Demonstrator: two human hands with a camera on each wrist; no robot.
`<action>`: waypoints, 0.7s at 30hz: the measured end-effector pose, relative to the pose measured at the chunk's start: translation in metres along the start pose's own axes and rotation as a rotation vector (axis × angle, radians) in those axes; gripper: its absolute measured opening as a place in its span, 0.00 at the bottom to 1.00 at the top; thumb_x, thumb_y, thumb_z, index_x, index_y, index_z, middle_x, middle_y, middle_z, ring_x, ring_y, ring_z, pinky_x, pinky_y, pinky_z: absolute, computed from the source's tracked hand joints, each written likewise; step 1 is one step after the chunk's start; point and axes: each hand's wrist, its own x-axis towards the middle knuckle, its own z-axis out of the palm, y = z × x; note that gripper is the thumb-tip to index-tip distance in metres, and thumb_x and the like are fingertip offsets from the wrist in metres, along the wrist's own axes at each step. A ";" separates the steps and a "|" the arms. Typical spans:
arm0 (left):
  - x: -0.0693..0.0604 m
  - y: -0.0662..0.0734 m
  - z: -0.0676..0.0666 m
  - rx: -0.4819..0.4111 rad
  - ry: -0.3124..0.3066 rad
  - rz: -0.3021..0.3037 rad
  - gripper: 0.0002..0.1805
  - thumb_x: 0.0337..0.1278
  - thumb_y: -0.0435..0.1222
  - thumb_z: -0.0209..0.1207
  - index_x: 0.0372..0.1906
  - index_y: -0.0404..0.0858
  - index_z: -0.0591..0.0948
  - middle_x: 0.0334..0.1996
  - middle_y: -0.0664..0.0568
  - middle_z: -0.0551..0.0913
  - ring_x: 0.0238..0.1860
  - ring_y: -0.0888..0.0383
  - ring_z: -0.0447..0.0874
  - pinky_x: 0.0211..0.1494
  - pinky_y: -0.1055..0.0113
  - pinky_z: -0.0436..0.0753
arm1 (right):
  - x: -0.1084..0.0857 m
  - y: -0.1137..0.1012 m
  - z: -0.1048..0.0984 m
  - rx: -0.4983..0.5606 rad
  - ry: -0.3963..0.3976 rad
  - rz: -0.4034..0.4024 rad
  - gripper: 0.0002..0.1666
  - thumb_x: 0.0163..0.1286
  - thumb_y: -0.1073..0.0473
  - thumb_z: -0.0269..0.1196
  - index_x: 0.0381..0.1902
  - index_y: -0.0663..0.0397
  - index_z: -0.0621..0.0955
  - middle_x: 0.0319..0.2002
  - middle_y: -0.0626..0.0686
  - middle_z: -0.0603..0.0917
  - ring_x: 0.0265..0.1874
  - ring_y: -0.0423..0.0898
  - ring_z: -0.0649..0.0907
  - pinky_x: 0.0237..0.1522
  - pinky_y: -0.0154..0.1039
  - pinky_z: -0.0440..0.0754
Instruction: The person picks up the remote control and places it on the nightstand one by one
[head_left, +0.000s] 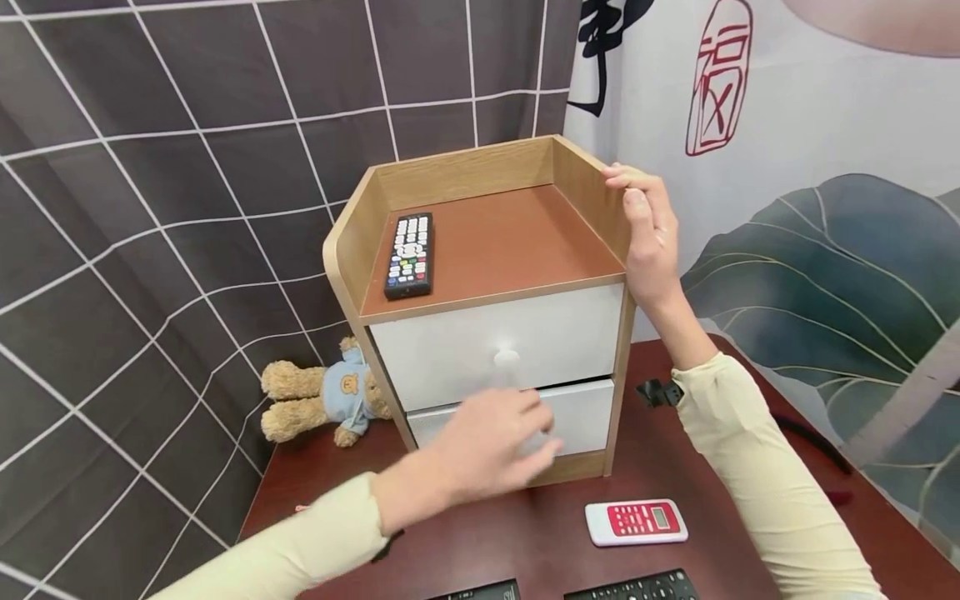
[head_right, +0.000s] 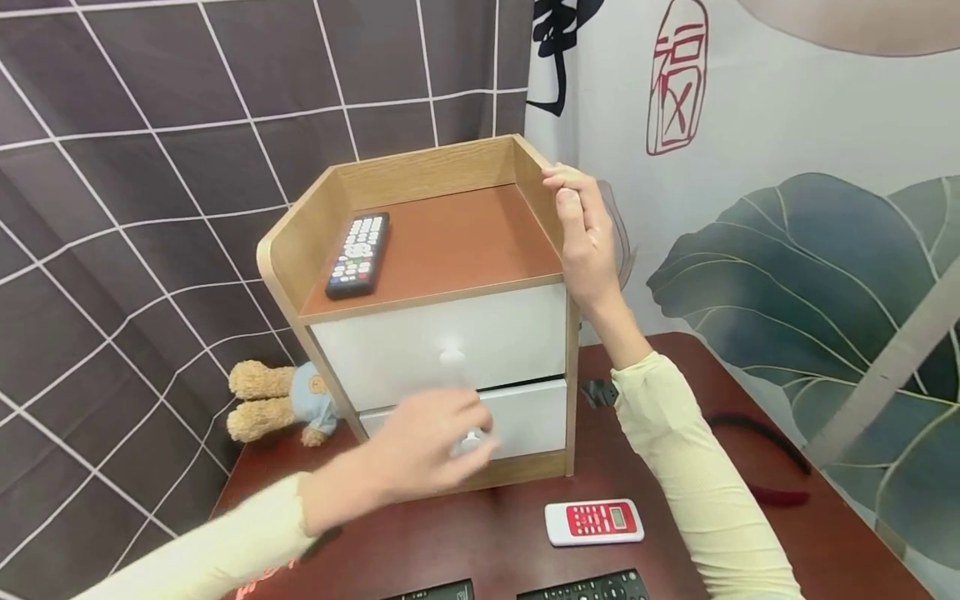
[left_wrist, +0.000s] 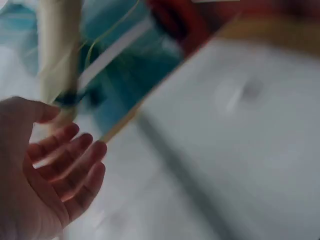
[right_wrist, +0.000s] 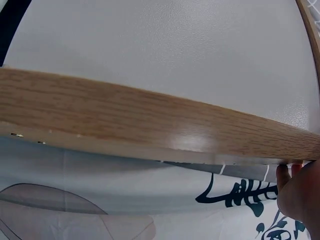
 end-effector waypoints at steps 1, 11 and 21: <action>-0.003 0.003 0.012 -0.003 -0.043 0.019 0.09 0.63 0.46 0.60 0.33 0.46 0.81 0.28 0.60 0.77 0.26 0.65 0.72 0.27 0.75 0.69 | 0.001 0.000 0.001 -0.001 -0.001 -0.004 0.18 0.74 0.65 0.43 0.45 0.51 0.81 0.52 0.41 0.82 0.67 0.50 0.72 0.73 0.39 0.60; -0.030 0.014 0.109 -0.028 -0.300 0.012 0.12 0.66 0.52 0.57 0.45 0.52 0.82 0.38 0.62 0.80 0.38 0.66 0.79 0.39 0.74 0.77 | 0.001 0.002 0.001 0.001 0.001 -0.001 0.18 0.74 0.65 0.43 0.44 0.50 0.81 0.52 0.41 0.82 0.67 0.49 0.72 0.73 0.40 0.60; -0.042 0.054 0.168 -0.224 -0.394 -0.089 0.21 0.65 0.56 0.56 0.57 0.50 0.77 0.49 0.61 0.77 0.43 0.69 0.75 0.41 0.81 0.70 | -0.001 0.003 0.000 0.018 -0.011 -0.001 0.19 0.74 0.64 0.42 0.46 0.50 0.81 0.53 0.43 0.82 0.68 0.47 0.71 0.73 0.40 0.59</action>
